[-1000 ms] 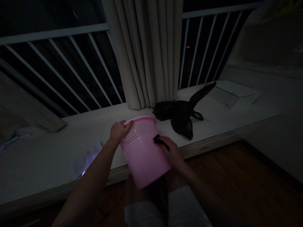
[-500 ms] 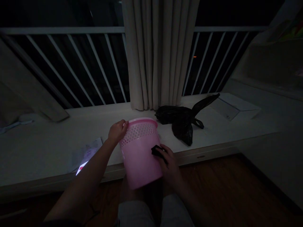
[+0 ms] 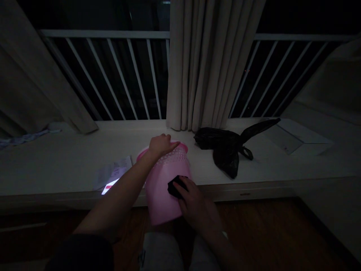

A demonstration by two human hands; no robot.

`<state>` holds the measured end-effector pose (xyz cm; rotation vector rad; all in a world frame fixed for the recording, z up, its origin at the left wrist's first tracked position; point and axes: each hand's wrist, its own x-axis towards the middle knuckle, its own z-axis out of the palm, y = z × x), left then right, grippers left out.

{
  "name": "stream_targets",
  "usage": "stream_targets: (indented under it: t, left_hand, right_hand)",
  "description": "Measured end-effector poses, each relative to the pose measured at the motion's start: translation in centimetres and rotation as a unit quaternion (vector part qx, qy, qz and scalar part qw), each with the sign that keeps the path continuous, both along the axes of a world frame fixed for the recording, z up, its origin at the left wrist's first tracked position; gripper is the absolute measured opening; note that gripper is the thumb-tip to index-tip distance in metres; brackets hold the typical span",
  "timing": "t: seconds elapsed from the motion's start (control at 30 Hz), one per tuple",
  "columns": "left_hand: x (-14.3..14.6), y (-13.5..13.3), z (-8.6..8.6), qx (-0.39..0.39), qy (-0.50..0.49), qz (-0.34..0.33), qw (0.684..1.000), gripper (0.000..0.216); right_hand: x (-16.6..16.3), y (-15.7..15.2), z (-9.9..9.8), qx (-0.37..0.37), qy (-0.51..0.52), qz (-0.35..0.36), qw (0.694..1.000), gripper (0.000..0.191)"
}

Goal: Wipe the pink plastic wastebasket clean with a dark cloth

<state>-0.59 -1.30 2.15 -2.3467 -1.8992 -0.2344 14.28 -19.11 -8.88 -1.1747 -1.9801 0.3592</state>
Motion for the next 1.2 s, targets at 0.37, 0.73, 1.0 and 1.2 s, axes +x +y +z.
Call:
stream_targets:
  t: [0.37,0.73,1.0,1.2]
  left_hand:
    - [1.2,1.9,-0.1,-0.029,0.014,0.020,0.999,0.088]
    - [3.0,3.3,-0.6,-0.020,-0.043,0.069,0.997,0.088]
    - [4.8,4.0,-0.6,0.003,-0.040,0.059,0.997,0.074]
    - [5.4,4.3,-0.7,0.004,-0.032,0.046,0.998,0.073]
  right_hand:
    - [3.3,3.2,0.1,-0.085,0.107,-0.053,0.989,0.038]
    - [2.4,7.7,4.1,-0.092,0.015,-0.113,0.989,0.046]
    - [-0.7,7.6,3.6,0.027,-0.077,-0.091,0.993,0.043]
    - [-0.2,7.0,3.4,0.029,-0.098,-0.086,0.991,0.045]
